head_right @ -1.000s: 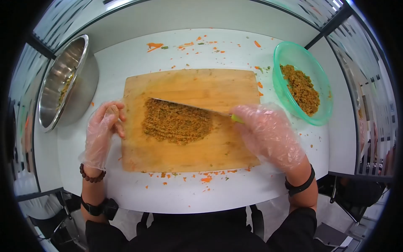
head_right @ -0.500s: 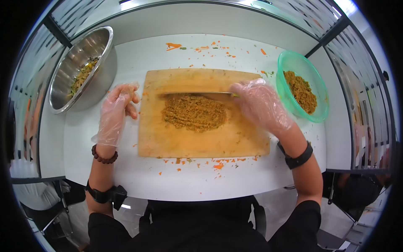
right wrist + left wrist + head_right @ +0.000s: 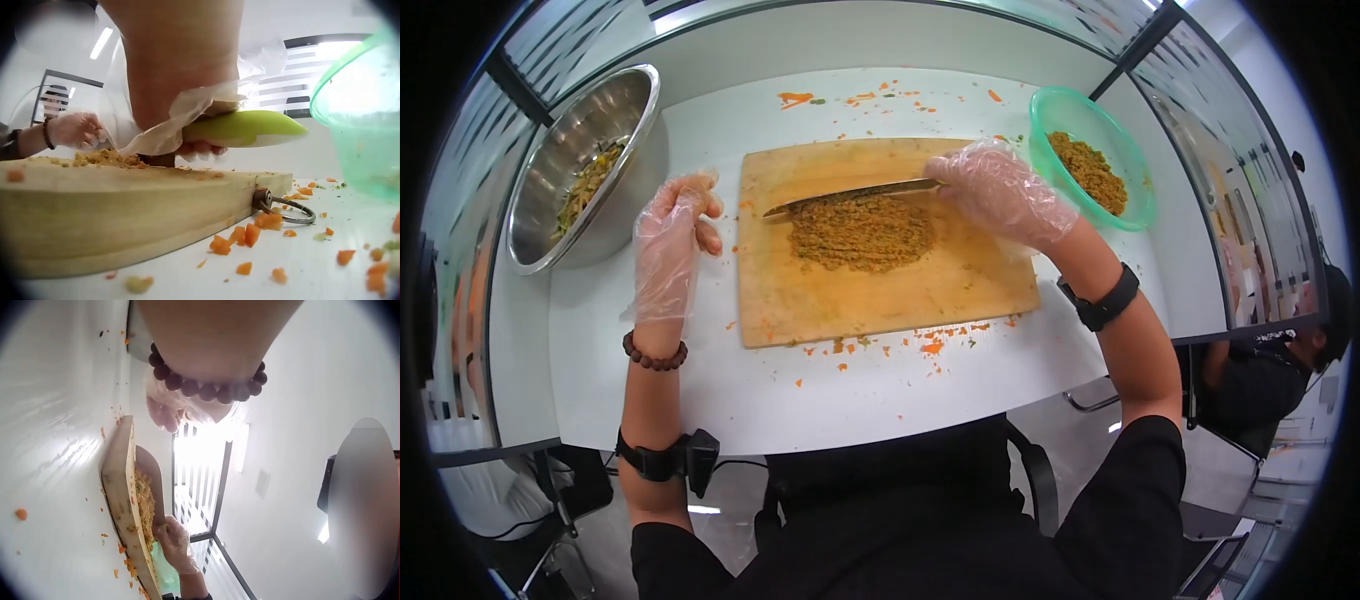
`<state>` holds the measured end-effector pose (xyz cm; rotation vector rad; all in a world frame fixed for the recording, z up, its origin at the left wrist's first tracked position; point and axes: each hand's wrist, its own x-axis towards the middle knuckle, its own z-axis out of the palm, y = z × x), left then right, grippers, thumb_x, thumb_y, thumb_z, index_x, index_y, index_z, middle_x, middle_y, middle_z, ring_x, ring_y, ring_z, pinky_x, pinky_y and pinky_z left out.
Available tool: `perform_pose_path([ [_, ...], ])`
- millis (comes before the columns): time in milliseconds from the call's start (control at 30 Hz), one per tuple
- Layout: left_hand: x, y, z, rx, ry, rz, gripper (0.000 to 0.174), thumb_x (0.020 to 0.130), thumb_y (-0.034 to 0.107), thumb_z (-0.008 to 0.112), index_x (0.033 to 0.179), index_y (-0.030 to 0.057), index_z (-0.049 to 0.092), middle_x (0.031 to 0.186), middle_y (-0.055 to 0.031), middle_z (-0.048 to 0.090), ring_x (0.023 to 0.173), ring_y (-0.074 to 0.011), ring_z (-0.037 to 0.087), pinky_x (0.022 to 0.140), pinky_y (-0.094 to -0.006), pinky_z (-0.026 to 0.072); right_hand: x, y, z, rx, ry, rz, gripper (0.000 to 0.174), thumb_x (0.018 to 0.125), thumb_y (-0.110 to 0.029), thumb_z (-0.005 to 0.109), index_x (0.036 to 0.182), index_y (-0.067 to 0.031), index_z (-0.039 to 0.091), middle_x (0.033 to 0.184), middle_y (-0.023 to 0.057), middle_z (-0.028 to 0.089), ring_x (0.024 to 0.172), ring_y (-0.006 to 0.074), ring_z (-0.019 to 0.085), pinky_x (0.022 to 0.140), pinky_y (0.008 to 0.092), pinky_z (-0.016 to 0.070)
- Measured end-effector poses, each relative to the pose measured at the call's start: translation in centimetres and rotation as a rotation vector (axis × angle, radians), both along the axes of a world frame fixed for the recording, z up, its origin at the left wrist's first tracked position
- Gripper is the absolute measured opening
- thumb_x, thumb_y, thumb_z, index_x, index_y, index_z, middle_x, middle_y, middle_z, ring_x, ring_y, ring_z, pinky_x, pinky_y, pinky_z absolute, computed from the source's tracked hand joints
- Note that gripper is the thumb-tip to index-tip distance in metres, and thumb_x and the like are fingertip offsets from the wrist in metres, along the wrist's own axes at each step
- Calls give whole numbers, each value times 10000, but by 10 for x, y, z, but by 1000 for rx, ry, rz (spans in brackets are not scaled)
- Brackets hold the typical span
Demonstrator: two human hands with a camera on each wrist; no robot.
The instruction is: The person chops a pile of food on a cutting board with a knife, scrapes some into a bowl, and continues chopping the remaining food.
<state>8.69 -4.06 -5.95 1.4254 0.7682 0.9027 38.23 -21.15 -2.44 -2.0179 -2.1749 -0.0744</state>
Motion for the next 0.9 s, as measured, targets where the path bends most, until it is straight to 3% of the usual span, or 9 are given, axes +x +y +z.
perform_pose_path([
  [167,1,-3,0,-7,12,-20,277,1011,232,579,1121,-14,646,830,-47,623,536,-71,541,507,-212,438,1,-3,-13,55,-45,-159,163,873,-67,637,1027,-16,646,873,205,650,862,401,627,751,487,485],
  [267,0,0,-2,-1,32,-20,287,1009,243,583,1123,-13,645,830,-47,621,539,-71,543,507,-212,438,-1,-14,-11,47,29,-44,187,881,-93,644,1050,-12,644,848,220,638,854,403,626,757,484,480],
  [367,0,4,-6,15,42,-36,299,1005,259,592,1124,-9,650,831,-45,618,541,-69,541,506,-211,434,-16,-24,3,48,20,-218,103,895,-103,622,975,-39,615,834,200,643,820,396,628,709,498,483],
  [500,-1,4,-5,7,40,-3,308,1000,276,605,1113,-4,663,830,-40,609,541,-66,531,506,-209,426,-29,-60,11,123,16,-165,104,897,-134,656,911,-45,604,680,201,593,673,388,617,606,458,473],
  [600,-2,4,0,-4,46,27,308,999,280,606,1106,-1,669,829,-39,606,544,-64,526,507,-208,423,-50,-76,18,-39,23,-45,129,884,-151,674,876,-48,597,668,181,598,680,372,629,611,475,473],
  [700,-3,4,-2,-1,42,15,305,1000,279,604,1102,-1,670,829,-40,606,546,-63,527,508,-206,423,-55,-75,9,-155,-80,-81,146,884,-167,671,852,-46,597,656,171,597,666,369,625,609,480,474],
  [800,-2,5,-6,14,40,-10,300,1003,270,596,1108,-3,664,830,-41,609,544,-63,529,508,-204,425,-47,-56,-6,-103,-179,-238,160,893,-181,657,833,-44,598,656,172,600,665,374,622,624,488,474],
  [900,0,12,-14,0,33,-24,297,1010,260,581,1120,-5,654,829,-41,611,542,-64,532,508,-204,428,-38,-52,1,-79,-133,-145,152,896,-184,647,826,-57,606,671,169,612,696,372,628,657,500,479],
])
